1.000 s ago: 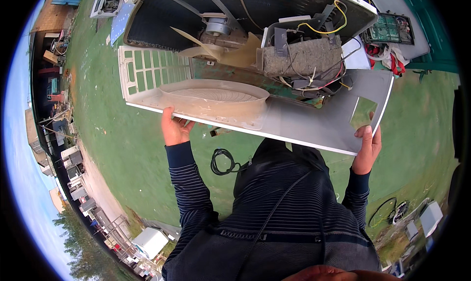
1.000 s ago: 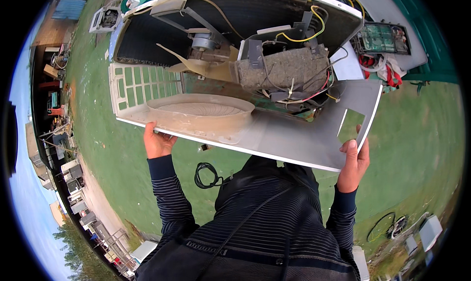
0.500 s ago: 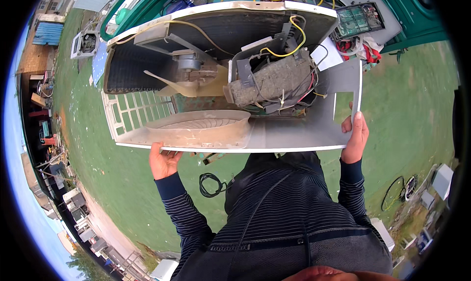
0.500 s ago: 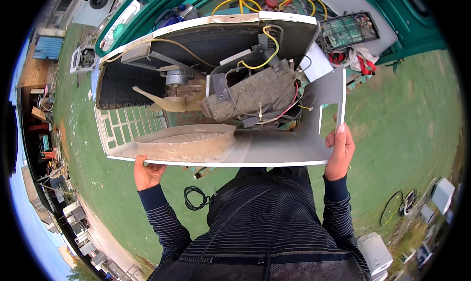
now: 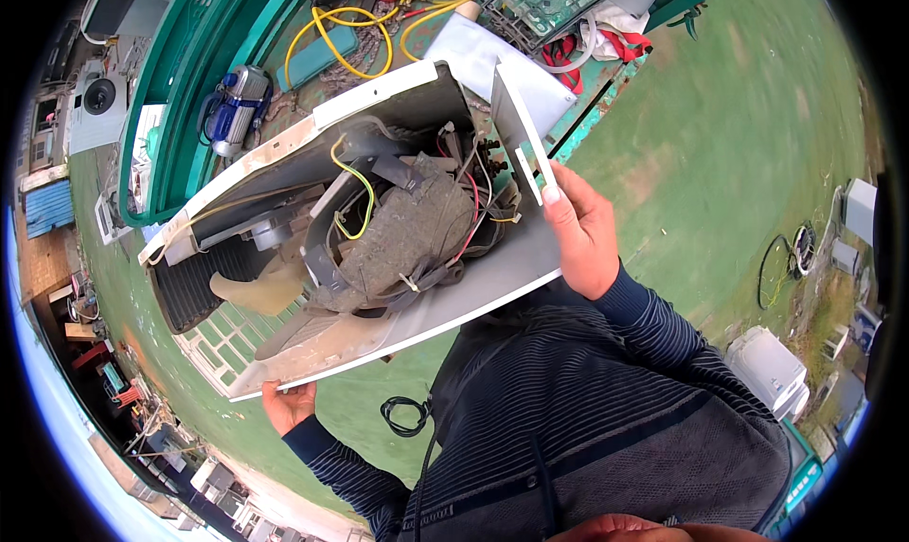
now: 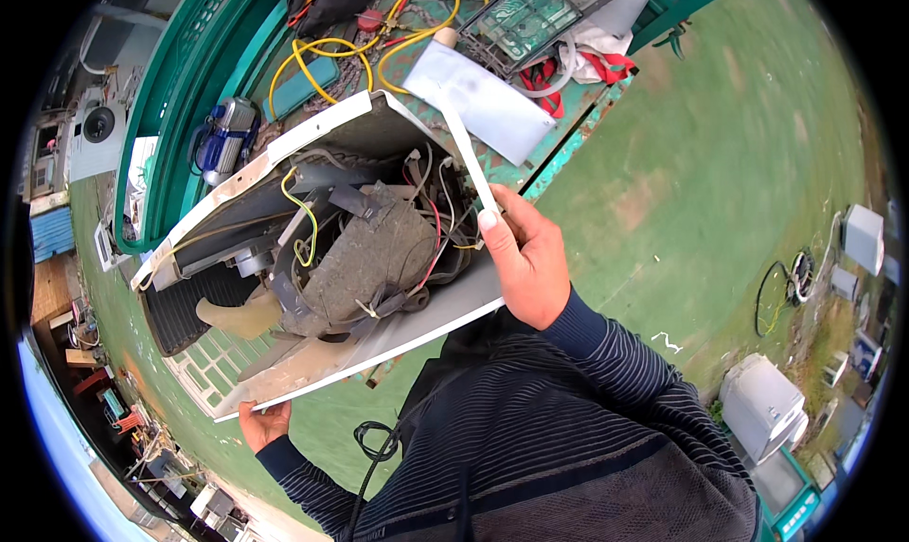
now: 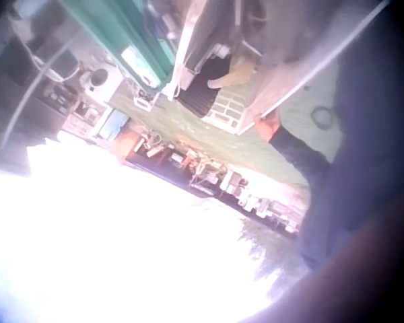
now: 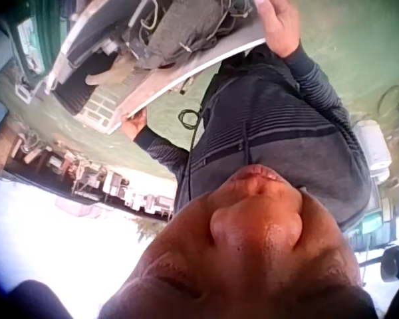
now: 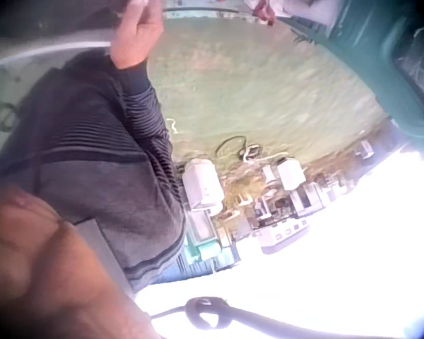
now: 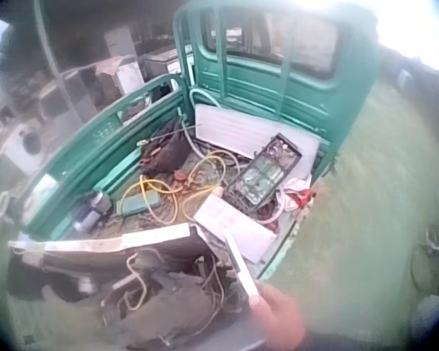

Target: The person uses a power drill to remove a screw from a fan motor assembly. They then use pliers to remove a retaining clip from a fan blade and attach the blade to the motor shaft. Finally, they place a plastic fan cover over the assembly.

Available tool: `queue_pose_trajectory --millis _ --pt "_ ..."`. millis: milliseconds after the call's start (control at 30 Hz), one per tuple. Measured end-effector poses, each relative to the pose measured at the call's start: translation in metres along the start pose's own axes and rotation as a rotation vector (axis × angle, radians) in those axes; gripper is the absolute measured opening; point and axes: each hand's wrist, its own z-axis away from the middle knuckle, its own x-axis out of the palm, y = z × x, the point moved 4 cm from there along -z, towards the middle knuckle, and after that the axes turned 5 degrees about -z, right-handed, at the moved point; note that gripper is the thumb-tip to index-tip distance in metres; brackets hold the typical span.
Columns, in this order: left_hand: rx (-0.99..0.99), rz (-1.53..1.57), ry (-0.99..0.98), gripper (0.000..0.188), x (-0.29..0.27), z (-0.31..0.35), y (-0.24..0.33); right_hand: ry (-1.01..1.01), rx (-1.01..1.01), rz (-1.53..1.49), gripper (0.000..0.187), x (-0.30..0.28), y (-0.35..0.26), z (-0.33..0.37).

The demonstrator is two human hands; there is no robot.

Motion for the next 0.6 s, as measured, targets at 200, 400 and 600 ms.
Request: queue_pose_trajectory --millis 200,400,600 --pt "-0.009 0.001 0.081 0.057 -0.006 -0.006 0.004 -0.125 0.098 -0.092 0.054 -0.003 0.006 -0.008" --pt "0.012 0.0 0.062 0.055 -0.002 0.0 0.0 -0.175 0.171 -0.072 0.061 -0.007 0.0 -0.005" --pt "0.039 -0.001 0.06 0.057 -0.005 -0.003 0.001 -0.165 0.147 0.016 0.062 -0.012 0.004 0.007"
